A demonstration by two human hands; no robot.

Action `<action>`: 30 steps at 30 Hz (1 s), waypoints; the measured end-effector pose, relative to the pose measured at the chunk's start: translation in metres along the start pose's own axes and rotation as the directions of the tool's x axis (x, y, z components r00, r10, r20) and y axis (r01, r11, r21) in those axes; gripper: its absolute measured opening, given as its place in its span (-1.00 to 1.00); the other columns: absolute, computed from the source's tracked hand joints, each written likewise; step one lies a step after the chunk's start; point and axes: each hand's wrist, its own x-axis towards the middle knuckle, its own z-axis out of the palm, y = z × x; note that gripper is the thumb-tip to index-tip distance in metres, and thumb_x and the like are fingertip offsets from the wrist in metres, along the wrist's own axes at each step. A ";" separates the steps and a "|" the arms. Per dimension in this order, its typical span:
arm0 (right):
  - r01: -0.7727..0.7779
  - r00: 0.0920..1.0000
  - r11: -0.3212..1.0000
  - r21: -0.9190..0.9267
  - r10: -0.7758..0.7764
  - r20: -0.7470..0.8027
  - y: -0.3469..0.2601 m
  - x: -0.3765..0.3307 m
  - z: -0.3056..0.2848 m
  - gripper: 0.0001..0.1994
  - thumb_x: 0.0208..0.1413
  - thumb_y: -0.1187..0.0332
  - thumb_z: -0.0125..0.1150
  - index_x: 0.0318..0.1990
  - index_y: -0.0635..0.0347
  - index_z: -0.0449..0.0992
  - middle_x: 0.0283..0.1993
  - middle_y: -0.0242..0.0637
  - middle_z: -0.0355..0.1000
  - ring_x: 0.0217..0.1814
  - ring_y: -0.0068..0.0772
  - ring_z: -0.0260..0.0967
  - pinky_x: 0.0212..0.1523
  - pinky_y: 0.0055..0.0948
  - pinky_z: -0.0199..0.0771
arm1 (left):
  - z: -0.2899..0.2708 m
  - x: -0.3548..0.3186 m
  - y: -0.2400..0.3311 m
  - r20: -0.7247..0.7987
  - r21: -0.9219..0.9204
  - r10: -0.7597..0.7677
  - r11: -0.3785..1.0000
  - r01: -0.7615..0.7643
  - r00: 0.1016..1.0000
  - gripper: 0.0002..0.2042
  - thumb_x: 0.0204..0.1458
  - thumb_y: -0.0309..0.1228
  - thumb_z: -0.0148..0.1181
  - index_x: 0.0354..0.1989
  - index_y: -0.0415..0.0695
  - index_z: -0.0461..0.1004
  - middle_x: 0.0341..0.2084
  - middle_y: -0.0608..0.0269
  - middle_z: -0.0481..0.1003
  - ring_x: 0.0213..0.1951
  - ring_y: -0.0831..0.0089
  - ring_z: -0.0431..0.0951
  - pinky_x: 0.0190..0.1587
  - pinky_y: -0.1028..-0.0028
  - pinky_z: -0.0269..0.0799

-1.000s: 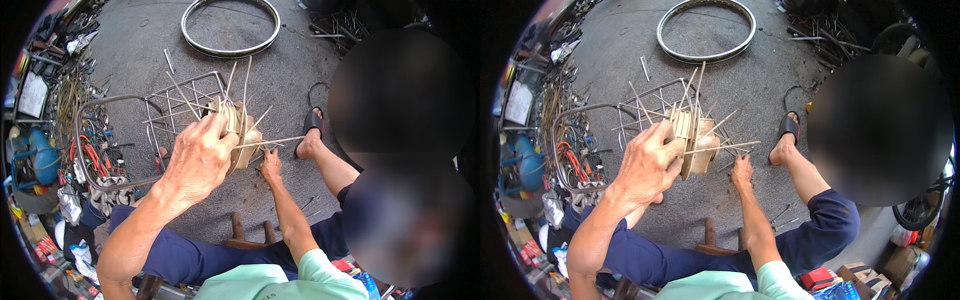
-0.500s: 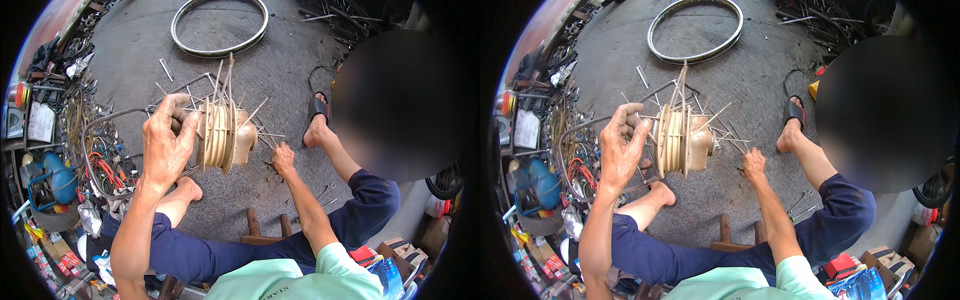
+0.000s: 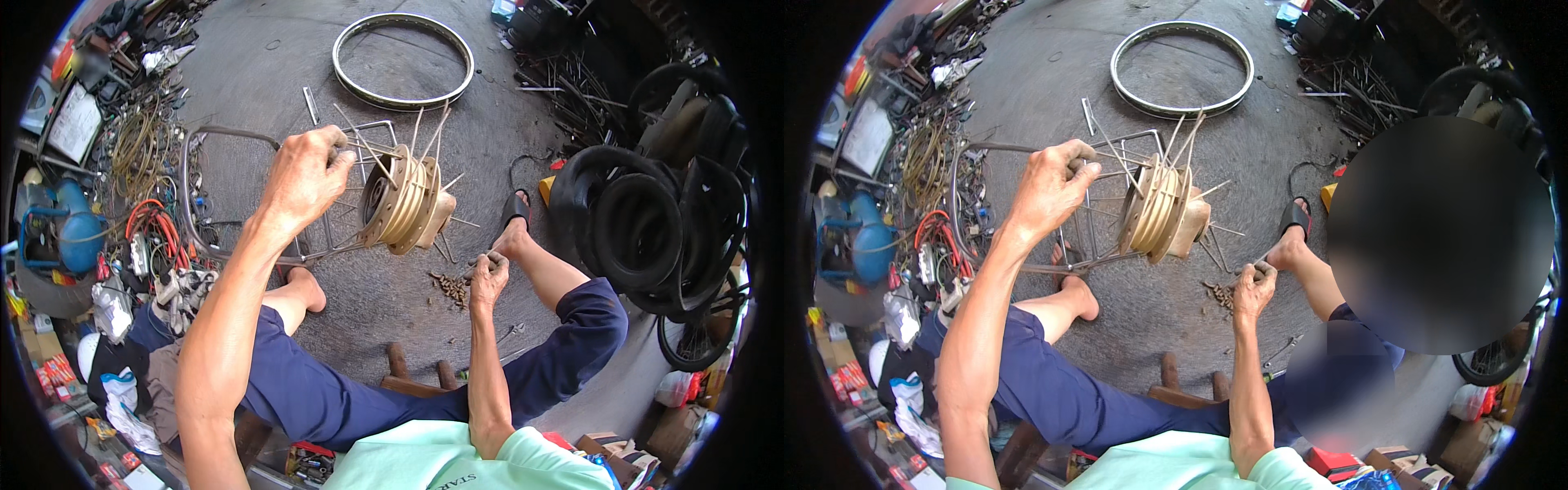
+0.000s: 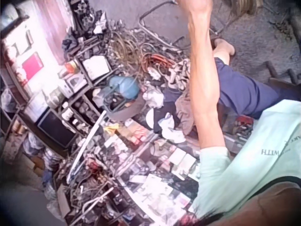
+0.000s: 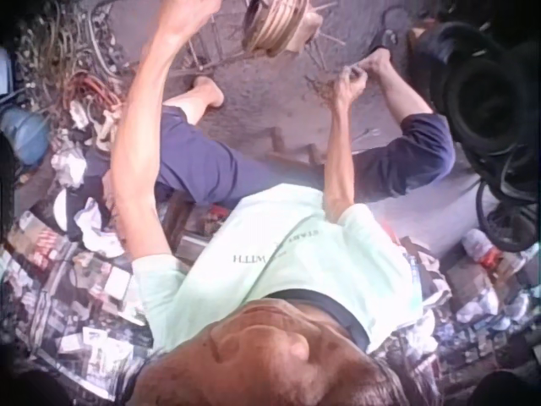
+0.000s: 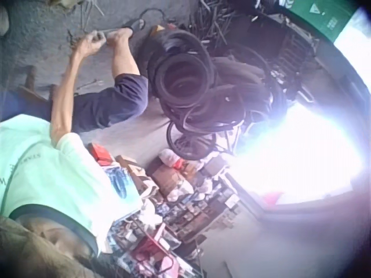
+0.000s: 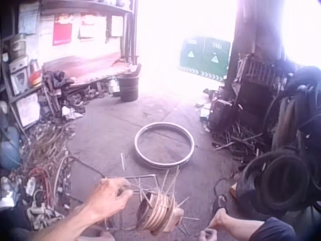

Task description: The person inserts metal spokes into the holes of a bicycle hub, arranging them radially. They repeatedly adjust the spokes by hand to ensure they are properly seated and aligned.

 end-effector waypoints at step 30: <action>0.322 0.878 0.943 -0.080 -0.265 0.398 -0.118 -0.075 -0.017 -0.86 0.15 0.49 0.27 -0.15 0.30 0.58 -0.45 -0.29 0.53 -0.46 -0.55 0.47 -0.39 -0.49 0.50 | -0.018 -0.024 0.007 0.552 0.331 -0.130 0.941 -0.073 0.824 -0.63 0.07 -0.36 0.23 0.02 -0.30 0.52 -0.40 -0.20 0.59 -0.23 -0.06 0.64 -0.09 0.14 0.54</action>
